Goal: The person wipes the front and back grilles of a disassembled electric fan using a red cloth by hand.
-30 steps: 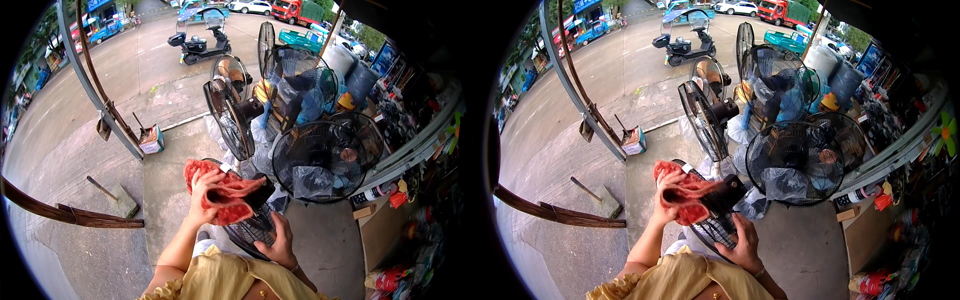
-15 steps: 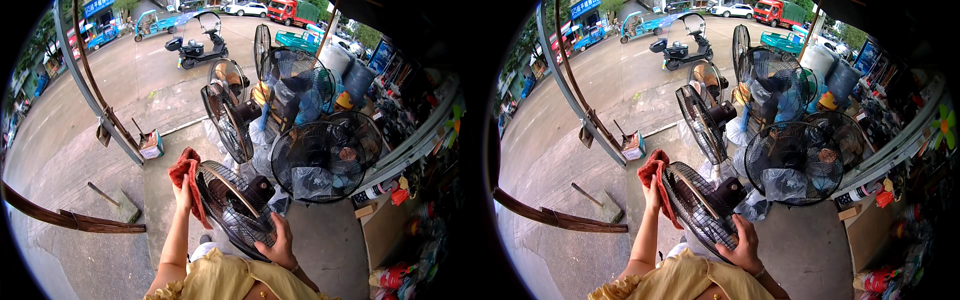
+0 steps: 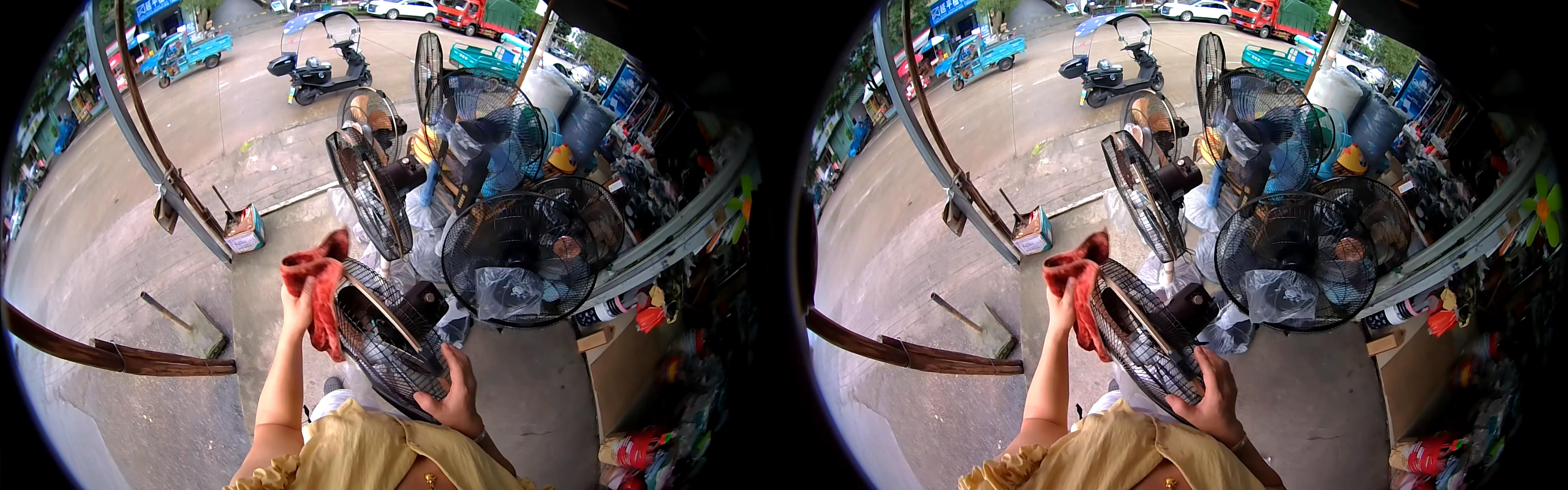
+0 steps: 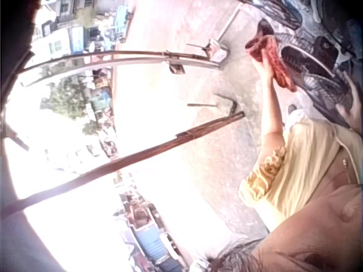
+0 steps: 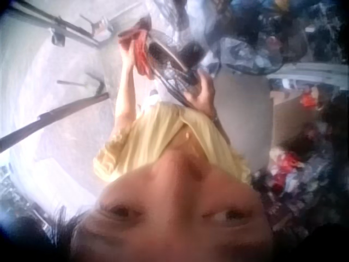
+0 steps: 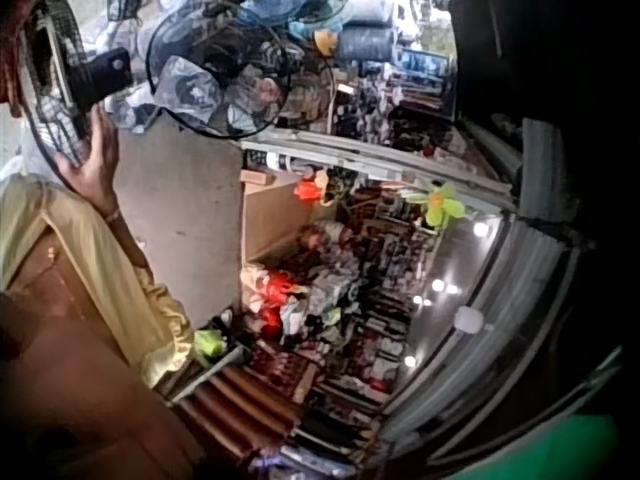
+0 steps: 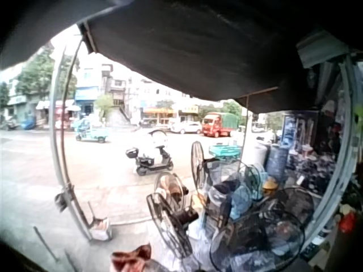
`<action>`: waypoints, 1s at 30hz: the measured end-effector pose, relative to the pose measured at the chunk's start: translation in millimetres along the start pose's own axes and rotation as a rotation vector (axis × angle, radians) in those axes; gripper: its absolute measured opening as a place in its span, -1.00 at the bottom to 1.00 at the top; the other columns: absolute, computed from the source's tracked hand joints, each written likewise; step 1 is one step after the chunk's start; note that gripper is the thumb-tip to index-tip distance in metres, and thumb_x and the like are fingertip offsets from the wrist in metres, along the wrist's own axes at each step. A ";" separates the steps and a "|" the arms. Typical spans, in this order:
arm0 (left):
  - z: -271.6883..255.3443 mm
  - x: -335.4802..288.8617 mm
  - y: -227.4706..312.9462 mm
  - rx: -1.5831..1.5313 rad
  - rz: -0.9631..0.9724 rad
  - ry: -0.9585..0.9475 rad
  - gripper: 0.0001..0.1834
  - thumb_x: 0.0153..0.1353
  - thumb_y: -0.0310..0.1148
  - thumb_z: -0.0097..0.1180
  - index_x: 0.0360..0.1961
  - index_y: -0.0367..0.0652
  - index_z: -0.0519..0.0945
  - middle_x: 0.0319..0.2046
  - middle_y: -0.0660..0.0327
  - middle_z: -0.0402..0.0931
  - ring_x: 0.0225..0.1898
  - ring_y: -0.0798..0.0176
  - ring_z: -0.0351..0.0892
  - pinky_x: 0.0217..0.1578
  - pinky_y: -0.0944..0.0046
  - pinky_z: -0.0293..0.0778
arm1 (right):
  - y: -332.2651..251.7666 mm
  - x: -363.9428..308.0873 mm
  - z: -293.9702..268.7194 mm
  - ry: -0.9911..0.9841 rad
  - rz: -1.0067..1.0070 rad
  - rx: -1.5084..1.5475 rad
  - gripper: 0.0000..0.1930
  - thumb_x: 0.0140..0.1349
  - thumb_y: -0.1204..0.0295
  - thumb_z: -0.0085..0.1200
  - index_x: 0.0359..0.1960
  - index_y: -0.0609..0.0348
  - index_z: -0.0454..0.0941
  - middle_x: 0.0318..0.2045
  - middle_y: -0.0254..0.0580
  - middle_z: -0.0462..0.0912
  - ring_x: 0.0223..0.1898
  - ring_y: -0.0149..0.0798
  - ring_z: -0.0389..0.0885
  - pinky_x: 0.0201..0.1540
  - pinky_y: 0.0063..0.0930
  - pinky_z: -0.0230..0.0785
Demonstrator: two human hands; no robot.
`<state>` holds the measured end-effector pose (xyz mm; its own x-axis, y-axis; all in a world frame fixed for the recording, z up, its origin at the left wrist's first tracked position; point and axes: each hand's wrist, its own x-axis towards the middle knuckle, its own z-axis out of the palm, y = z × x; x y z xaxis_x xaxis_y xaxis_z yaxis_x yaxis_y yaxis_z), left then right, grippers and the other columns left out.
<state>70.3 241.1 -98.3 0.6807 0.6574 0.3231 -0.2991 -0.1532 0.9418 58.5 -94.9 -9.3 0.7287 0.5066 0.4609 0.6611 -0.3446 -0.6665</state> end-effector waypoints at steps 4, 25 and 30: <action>-16.4 9.0 -40.9 -0.209 -0.319 0.170 -0.58 0.42 -0.21 0.04 0.16 -0.27 0.44 0.02 0.17 0.54 0.00 0.31 0.52 0.04 0.27 0.44 | -0.2 0.7 1.2 0.001 -0.009 0.015 -0.12 -0.08 0.18 0.41 0.26 0.34 0.29 0.11 0.17 0.44 0.09 0.17 0.46 0.12 -0.06 0.37; -10.0 5.8 -17.8 0.034 -0.109 0.088 -0.61 0.40 -0.26 0.04 0.10 -0.34 0.48 -0.02 0.13 0.59 -0.03 0.22 0.56 0.06 0.21 0.43 | 1.5 -1.1 0.2 0.013 -0.007 0.021 -0.14 -0.08 0.18 0.40 0.25 0.35 0.31 0.09 0.17 0.45 0.09 0.17 0.46 0.12 -0.07 0.37; -13.1 -8.9 -47.1 -0.185 -0.277 0.185 -0.55 0.44 -0.25 0.00 0.24 -0.28 0.37 0.12 0.15 0.47 0.11 0.26 0.46 0.16 0.25 0.35 | 5.6 -2.8 -2.2 0.012 0.001 0.009 -0.15 -0.10 0.18 0.39 0.23 0.34 0.33 0.10 0.17 0.45 0.08 0.17 0.47 0.11 -0.06 0.37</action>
<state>69.5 252.1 -146.8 0.6256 0.7799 0.0202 -0.2476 0.1739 0.9531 60.5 -100.0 -13.1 0.7313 0.4966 0.4675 0.6590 -0.3376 -0.6721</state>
